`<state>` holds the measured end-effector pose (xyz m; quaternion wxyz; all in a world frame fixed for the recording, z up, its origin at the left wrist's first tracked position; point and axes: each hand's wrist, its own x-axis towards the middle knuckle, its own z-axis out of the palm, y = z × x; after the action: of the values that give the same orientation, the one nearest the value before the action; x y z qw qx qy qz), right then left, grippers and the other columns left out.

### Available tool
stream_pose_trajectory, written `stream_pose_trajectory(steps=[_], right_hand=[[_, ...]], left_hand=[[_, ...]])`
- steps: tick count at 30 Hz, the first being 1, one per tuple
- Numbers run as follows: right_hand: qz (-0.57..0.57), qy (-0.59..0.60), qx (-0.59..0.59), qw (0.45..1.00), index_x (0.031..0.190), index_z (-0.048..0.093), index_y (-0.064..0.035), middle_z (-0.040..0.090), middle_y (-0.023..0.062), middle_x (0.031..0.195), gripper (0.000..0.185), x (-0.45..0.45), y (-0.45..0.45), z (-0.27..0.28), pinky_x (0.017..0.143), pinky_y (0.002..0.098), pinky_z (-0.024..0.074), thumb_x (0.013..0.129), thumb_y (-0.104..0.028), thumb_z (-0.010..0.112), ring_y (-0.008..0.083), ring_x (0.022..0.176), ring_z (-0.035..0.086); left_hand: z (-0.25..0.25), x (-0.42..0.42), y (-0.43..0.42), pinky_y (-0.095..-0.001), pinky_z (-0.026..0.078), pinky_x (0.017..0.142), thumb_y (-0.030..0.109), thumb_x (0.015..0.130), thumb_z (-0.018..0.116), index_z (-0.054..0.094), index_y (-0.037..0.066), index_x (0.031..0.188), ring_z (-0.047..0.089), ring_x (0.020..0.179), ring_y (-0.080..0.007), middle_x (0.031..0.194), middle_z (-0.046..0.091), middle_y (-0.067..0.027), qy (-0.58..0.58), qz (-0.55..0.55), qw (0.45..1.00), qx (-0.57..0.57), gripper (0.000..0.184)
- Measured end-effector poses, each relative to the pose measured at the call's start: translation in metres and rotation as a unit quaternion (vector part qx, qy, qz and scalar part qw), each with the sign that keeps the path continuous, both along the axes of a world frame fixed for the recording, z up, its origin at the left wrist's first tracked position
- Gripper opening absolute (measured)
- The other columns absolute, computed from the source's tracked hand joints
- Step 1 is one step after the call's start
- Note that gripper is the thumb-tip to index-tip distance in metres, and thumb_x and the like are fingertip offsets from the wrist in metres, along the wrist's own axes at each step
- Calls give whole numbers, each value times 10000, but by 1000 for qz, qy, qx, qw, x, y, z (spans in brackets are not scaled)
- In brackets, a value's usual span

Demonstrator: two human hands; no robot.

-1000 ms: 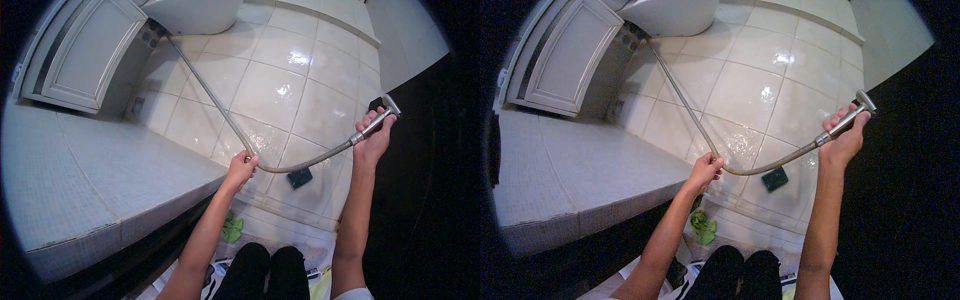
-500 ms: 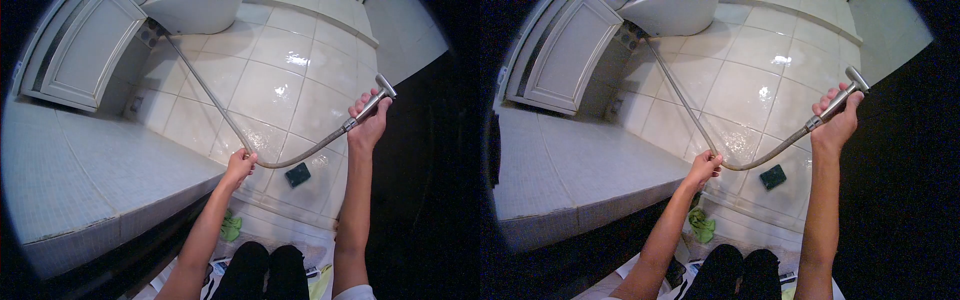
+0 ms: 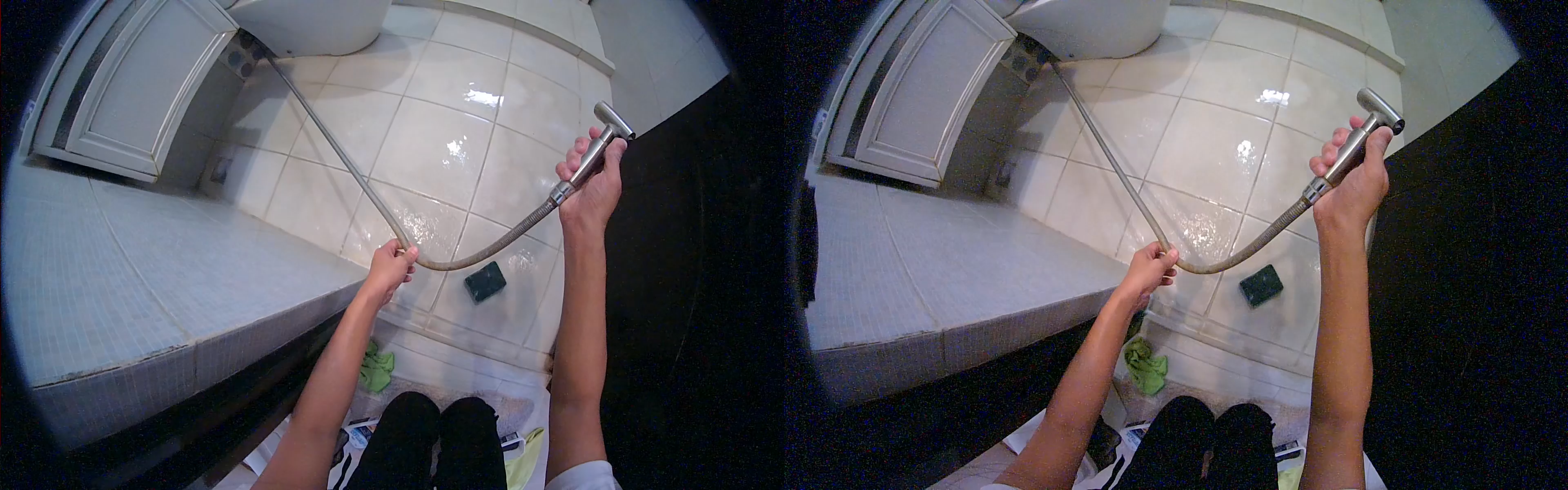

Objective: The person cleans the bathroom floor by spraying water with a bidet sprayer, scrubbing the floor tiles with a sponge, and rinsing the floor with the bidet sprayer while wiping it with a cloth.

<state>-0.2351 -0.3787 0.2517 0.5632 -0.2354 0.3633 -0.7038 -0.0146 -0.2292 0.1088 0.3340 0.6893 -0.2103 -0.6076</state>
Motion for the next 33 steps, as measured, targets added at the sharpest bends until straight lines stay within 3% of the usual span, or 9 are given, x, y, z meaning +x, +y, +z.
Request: stream_pose_trajectory(steps=[11, 13, 17, 33], right_hand=[[8, -37, 57, 998, 989, 470, -39, 457, 33, 698, 409, -8, -4, -10, 441, 243, 333, 937, -437, 386, 103, 534, 413], [18, -25, 67, 997, 1005, 453, -34, 443, 36, 732, 396, -9, -4, -12, 449, 237, 333, 959, -407, 327, 101, 554, 396], [21, -34, 63, 997, 986, 467, -43, 454, 31, 703, 398, -10, -5, -14, 441, 240, 328, 941, -428, 378, 99, 533, 402], [15, -80, 124, 989, 951, 460, -70, 442, 26, 724, 392, -15, -9, -23, 451, 246, 325, 949, -438, 326, 109, 553, 400]], left_hand=[[8, 0, 2, -261, 475, 572, 249, 853, 607, 549, 51, 954, 543, 673, -117, 780, 545, -18, -2, 13, 1000, 16, 229], [6, -1, 1, -264, 475, 573, 246, 853, 606, 549, 52, 953, 541, 671, -116, 781, 547, -17, -7, 13, 1000, 20, 226], [9, -2, -2, -264, 473, 572, 240, 853, 605, 552, 58, 951, 535, 663, -111, 784, 549, -13, -15, 12, 999, 31, 213], [5, -1, -1, -251, 466, 544, 229, 840, 624, 555, 60, 942, 527, 638, -102, 770, 546, -9, 7, 27, 999, 35, 209]])
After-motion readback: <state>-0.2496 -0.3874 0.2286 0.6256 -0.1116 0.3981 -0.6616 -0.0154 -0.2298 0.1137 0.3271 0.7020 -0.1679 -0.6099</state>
